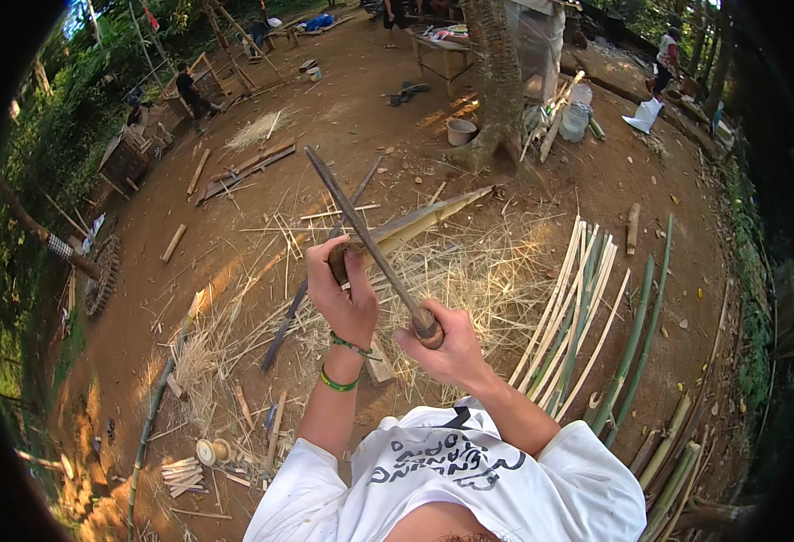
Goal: The person uses a large machete to split a long bamboo pole into thin strips. They hold the bamboo vertically and strike it repeatedly with the blade to separate the sections, then inspect the resulting strips.
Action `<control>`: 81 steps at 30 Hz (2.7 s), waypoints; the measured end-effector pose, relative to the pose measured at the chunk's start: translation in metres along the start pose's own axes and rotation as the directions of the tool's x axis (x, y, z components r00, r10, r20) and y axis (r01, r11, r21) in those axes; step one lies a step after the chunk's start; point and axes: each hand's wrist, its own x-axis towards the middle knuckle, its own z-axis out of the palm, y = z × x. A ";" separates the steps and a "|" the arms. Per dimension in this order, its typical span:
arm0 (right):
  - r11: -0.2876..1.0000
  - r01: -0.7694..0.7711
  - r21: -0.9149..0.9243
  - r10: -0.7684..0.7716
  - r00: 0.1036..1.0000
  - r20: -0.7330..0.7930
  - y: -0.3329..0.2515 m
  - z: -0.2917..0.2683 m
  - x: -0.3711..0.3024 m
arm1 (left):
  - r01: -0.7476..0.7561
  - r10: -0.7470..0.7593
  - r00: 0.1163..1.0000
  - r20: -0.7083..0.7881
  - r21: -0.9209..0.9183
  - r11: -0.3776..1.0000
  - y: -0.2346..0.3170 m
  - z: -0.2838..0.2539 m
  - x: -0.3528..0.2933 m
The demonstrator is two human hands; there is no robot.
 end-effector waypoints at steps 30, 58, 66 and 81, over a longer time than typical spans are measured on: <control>0.953 -0.276 -0.125 0.289 0.953 0.095 0.103 -0.050 0.044 | 0.134 -0.113 0.986 -0.119 0.190 0.973 0.017 0.012 -0.030; 0.966 -0.213 -0.145 0.225 0.972 0.068 0.214 -0.124 0.059 | 0.102 -0.086 0.993 -0.082 0.224 0.969 0.044 0.028 -0.038; 0.850 -0.520 -0.081 0.501 0.847 -0.177 0.241 -0.115 0.025 | 0.234 -0.225 0.972 -0.075 0.166 0.958 0.050 0.021 -0.028; 0.927 -0.375 -0.020 0.375 0.923 0.081 0.089 -0.027 -0.021 | 0.637 -0.543 0.770 0.335 -0.424 0.644 0.026 -0.045 -0.020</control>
